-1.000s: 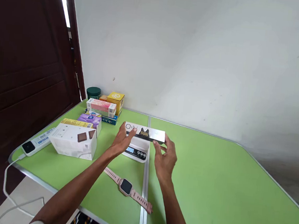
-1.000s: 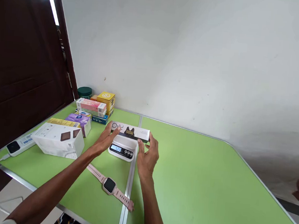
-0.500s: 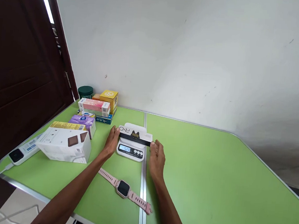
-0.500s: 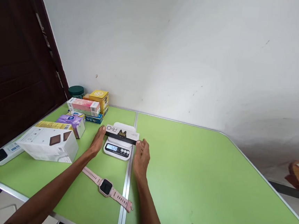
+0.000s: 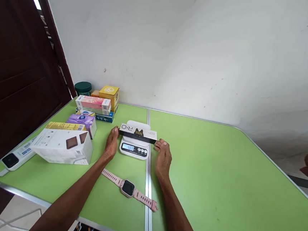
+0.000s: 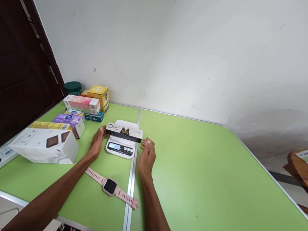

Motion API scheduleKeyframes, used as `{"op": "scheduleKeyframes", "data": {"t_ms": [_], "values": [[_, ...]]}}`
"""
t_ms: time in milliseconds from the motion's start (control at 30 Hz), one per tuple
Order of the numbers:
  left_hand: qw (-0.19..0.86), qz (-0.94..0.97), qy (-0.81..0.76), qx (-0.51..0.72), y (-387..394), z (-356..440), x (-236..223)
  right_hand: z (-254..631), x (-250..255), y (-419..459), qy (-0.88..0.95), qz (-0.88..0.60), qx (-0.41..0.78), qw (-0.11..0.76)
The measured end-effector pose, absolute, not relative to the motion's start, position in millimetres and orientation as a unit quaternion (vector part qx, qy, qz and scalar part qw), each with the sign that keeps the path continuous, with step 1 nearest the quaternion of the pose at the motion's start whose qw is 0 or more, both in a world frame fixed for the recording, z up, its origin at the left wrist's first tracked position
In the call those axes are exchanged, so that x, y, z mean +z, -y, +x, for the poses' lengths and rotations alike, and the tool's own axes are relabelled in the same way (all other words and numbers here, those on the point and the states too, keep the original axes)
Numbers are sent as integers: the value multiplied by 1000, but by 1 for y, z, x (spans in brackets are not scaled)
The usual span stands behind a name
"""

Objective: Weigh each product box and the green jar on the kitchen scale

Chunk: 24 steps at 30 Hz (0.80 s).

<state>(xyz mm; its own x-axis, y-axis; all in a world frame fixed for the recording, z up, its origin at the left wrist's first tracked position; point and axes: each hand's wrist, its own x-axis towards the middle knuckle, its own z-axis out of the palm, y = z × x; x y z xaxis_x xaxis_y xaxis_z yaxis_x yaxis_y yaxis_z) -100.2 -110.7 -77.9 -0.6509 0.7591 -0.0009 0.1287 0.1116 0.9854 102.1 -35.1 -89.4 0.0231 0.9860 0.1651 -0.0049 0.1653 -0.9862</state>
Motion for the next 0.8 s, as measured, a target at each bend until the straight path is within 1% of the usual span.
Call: {"op": "scheduleKeyframes", "data": {"t_ms": [100, 267, 500, 800], "values": [[281, 304, -655, 633, 112, -99, -75, 101, -88, 36, 536, -459, 449, 548], [288, 296, -651, 637, 114, -97, -68, 103, -82, 42, 550, -460, 430, 548], [198, 360, -687, 599, 127, -90, -54, 101, -75, 47, 605, -456, 331, 563], [164, 402, -724, 536, 132, -70, -32, 84, -69, 57, 612, -392, 365, 582]]}}
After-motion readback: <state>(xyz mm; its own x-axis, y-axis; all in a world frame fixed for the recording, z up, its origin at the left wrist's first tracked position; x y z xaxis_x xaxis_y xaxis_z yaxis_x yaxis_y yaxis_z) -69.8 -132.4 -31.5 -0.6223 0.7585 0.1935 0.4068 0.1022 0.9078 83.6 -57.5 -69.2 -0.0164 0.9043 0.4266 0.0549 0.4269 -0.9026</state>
